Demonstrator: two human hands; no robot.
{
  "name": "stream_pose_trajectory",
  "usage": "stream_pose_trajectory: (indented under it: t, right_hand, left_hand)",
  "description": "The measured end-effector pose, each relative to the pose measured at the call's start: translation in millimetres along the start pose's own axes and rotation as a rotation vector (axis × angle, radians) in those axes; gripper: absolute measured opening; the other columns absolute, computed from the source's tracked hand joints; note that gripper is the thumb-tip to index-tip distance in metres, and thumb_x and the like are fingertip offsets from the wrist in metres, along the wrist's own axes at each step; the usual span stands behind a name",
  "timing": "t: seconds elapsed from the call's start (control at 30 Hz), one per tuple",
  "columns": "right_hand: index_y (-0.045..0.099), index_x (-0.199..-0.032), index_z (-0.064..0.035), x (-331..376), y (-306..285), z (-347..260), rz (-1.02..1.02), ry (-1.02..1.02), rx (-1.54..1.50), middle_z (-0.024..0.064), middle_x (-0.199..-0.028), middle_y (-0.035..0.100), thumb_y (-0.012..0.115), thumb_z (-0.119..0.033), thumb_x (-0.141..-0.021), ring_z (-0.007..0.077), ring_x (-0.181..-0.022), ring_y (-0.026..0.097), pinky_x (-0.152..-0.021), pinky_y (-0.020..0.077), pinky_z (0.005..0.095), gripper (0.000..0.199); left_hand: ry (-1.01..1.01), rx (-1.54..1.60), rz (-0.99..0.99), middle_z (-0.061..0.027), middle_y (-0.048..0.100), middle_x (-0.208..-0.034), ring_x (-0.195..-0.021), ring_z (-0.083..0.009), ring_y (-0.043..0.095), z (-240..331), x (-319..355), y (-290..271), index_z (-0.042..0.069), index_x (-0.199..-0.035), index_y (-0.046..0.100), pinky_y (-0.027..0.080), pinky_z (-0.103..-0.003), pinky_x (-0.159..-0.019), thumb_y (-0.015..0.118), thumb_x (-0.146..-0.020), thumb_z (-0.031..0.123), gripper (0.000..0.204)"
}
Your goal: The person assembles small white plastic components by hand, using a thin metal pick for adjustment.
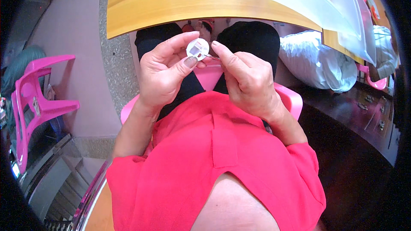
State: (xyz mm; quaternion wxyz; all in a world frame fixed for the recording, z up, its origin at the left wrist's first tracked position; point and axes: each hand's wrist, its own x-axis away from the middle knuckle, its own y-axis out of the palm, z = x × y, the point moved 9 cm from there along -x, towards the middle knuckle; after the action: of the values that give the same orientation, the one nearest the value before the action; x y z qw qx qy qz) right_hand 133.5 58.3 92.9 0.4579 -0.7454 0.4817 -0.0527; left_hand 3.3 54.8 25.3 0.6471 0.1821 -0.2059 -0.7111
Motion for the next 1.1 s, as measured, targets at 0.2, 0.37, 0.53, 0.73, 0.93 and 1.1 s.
stream_pose_trajectory:
  t: [0.2,0.37,0.53,0.73,0.93,1.1]
  right_hand:
    - [0.058,-0.117,-0.0031,-2.9,4.9,1.3,-0.025,-0.031,0.004,0.0110,-0.064,0.052,0.059,0.010,-0.070,0.0250,-0.055,0.054,-0.049,0.0434,0.0351,0.049]
    - [0.058,-0.118,-0.0030,-4.5,7.1,1.3,-0.054,-0.006,-0.011,0.0111,-0.063,0.050,0.057,0.012,-0.068,0.0251,-0.055,0.054,-0.049,0.0432,0.0349,0.052]
    - [0.058,-0.118,-0.0028,-6.1,8.8,5.2,-0.054,0.032,-0.098,0.0117,-0.064,0.049,0.055,0.013,-0.068,0.0264,-0.056,0.054,-0.050,0.0434,0.0352,0.053]
    - [0.060,-0.114,-0.0025,-7.2,15.2,12.9,-0.131,0.112,-0.029,0.0129,-0.071,0.055,0.056,0.011,-0.069,0.0283,-0.061,0.056,-0.055,0.0457,0.0363,0.047]
    - [0.062,-0.110,-0.0040,-5.9,9.7,8.6,-0.050,0.071,0.226,0.0094,-0.076,0.058,0.059,0.007,-0.069,0.0256,-0.067,0.057,-0.056,0.0471,0.0352,0.042]
    - [0.062,-0.110,-0.0037,-4.6,12.9,2.8,-0.038,-0.003,0.361,0.0074,-0.075,0.056,0.060,0.004,-0.066,0.0219,-0.062,0.053,-0.053,0.0451,0.0335,0.045]
  left_hand:
    - [-0.023,0.079,-0.020,-0.0144,0.063,-0.106,-0.093,-0.0203,0.063,-3.6,-0.2,0.9,-0.004,-0.122,0.052,0.052,-0.033,-0.085,0.056,-0.086,-0.006,0.037]
    - [-0.025,0.129,-0.041,-0.0155,0.062,-0.106,-0.094,-0.0211,0.063,-4.1,-0.7,0.2,-0.004,-0.121,0.052,0.051,-0.033,-0.086,0.055,-0.087,-0.006,0.035]
    - [-0.010,0.142,-0.020,-0.0168,0.062,-0.107,-0.094,-0.0214,0.063,-6.3,-0.2,-1.0,-0.005,-0.121,0.052,0.051,-0.032,-0.086,0.054,-0.087,-0.006,0.034]
    - [-0.156,0.210,0.112,-0.0186,0.061,-0.108,-0.094,-0.0249,0.063,-17.8,-1.4,-5.6,-0.007,-0.121,0.050,0.052,-0.034,-0.085,0.051,-0.091,-0.001,0.031]
    - [-0.186,0.287,0.136,-0.0196,0.061,-0.106,-0.095,-0.0284,0.063,-21.8,-3.3,-7.4,-0.007,-0.120,0.051,0.054,-0.037,-0.084,0.047,-0.094,0.004,0.028]
    - [-0.180,0.274,0.150,-0.0185,0.061,-0.105,-0.095,-0.0274,0.063,-23.8,-3.0,-9.9,-0.006,-0.117,0.053,0.055,-0.037,-0.084,0.049,-0.093,0.003,0.026]
